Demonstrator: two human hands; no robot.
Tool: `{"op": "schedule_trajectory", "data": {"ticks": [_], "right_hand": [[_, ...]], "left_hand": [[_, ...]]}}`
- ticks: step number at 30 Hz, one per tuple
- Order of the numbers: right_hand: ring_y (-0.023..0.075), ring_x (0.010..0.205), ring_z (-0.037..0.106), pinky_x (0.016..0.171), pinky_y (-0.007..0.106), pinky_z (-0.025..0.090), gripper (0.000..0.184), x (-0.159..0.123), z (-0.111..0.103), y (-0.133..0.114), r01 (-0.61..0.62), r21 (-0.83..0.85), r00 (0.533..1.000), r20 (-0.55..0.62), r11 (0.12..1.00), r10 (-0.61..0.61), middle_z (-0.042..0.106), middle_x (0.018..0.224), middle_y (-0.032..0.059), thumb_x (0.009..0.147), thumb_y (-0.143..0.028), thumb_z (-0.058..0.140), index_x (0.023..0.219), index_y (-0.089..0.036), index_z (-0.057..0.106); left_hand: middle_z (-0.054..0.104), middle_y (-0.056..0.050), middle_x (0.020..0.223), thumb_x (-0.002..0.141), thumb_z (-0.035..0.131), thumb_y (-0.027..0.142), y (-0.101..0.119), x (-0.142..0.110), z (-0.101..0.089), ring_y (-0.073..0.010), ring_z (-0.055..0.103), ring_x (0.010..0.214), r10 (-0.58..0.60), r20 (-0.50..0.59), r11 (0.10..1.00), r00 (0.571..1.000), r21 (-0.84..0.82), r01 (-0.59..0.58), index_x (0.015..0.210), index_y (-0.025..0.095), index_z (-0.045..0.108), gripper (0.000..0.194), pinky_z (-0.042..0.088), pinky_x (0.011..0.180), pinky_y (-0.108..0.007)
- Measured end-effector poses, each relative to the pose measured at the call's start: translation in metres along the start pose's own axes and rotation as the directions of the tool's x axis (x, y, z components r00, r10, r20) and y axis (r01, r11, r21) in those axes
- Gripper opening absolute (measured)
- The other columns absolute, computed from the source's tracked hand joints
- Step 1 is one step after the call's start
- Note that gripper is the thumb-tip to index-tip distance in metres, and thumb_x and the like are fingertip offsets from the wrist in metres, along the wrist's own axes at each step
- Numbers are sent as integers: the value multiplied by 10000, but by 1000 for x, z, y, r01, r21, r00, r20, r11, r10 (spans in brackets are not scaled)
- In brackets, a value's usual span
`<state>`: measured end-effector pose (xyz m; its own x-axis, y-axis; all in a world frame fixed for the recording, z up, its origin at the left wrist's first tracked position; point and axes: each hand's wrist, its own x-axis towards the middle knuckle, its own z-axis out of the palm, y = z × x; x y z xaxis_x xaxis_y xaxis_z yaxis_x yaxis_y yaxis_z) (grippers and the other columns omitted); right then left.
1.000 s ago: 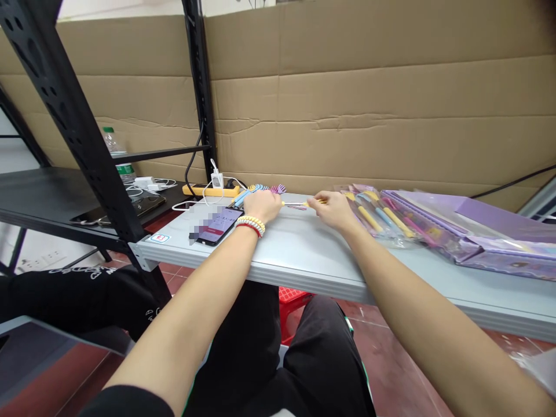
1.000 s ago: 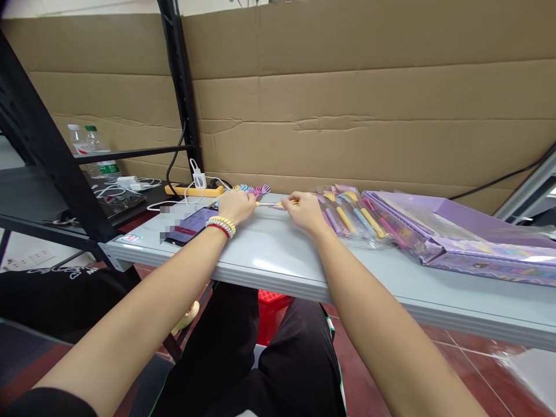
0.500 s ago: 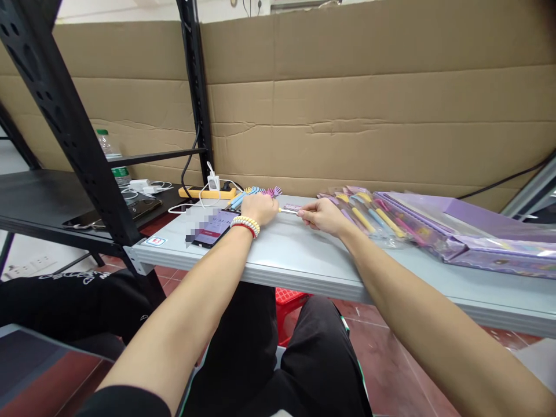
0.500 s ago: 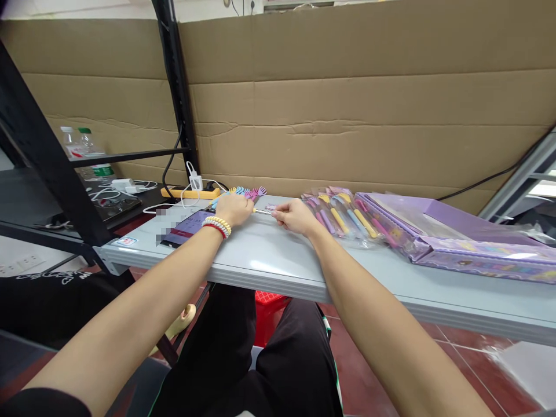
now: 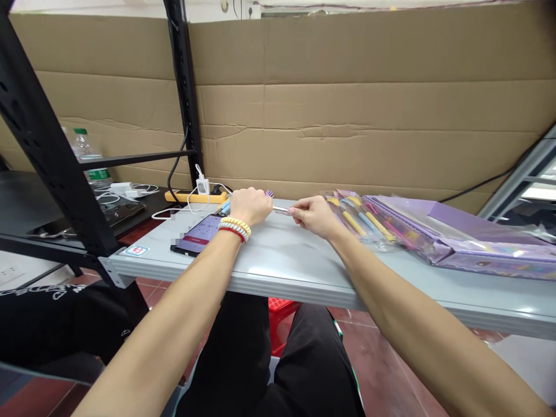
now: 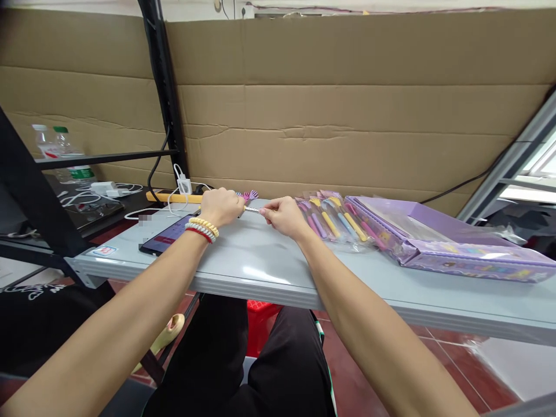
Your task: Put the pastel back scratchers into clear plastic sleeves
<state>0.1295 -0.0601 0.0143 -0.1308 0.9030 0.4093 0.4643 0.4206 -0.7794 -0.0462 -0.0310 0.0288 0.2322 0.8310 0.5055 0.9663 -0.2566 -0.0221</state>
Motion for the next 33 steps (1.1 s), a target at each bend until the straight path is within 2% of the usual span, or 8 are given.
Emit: {"op": "schedule_trajectory", "data": {"ticks": [5,9,12,16,22,25,27,33], "right_hand": [[65,377,367,385,228,265,276,-1,1,4,3,8,999,38,1000,-3,511,460,-15,648,-410,648,616,-137,623],[60,360,379,371,227,271,271,1,-1,10,-15,44,995,96,999,10,554,487,3,639,-390,693,630,-129,619],[68,360,418,368,221,289,242,4,-7,14,-81,175,993,100,981,64,605,545,19,600,-298,738,714,-133,604],[112,420,527,380,200,319,385,8,-13,19,-131,429,989,-1,894,145,600,560,-11,516,-159,778,775,-182,495],[121,473,576,392,187,348,391,19,-14,24,9,547,940,-291,837,180,575,577,-28,564,-175,782,772,-193,452],[79,424,506,392,181,342,314,19,-42,26,58,571,828,-486,819,280,534,575,-60,623,-128,719,785,-193,458],[52,392,438,378,168,297,291,13,-73,27,98,575,677,-637,812,369,505,567,-77,645,-77,658,800,-201,445],[76,430,451,380,226,283,274,-15,-177,33,219,317,612,-781,923,123,543,622,-21,676,-105,650,813,-251,462]], "left_hand": [[692,-177,964,882,323,265,4,-4,8,-309,635,975,83,15,997,996,-3,-83,963,123,727,437,433,799,-390],[699,-172,920,929,258,350,12,-8,16,-280,645,933,81,17,995,997,-65,-79,900,115,732,530,432,799,-364],[708,-126,912,936,272,464,14,-12,18,-250,644,905,229,11,963,973,-150,-225,916,164,721,540,426,794,-339],[705,-57,982,933,367,472,15,-13,22,-212,637,914,387,-67,889,920,-239,-391,1039,237,669,397,415,761,-292],[680,-59,1045,957,349,389,7,-5,28,-204,616,964,214,-98,955,972,-190,-229,1055,253,651,346,396,771,-294],[668,-82,1046,955,341,348,-8,-1,28,-218,595,1002,134,-88,978,987,-148,-146,1028,231,651,340,373,829,-323],[663,-92,1047,955,328,323,-15,0,27,-230,576,1034,31,-86,991,996,-125,-41,1017,219,648,342,353,862,-346],[670,-71,1037,962,311,338,-8,3,28,-213,568,1006,171,-139,960,975,-198,-197,1041,246,634,345,322,866,-344]]}}
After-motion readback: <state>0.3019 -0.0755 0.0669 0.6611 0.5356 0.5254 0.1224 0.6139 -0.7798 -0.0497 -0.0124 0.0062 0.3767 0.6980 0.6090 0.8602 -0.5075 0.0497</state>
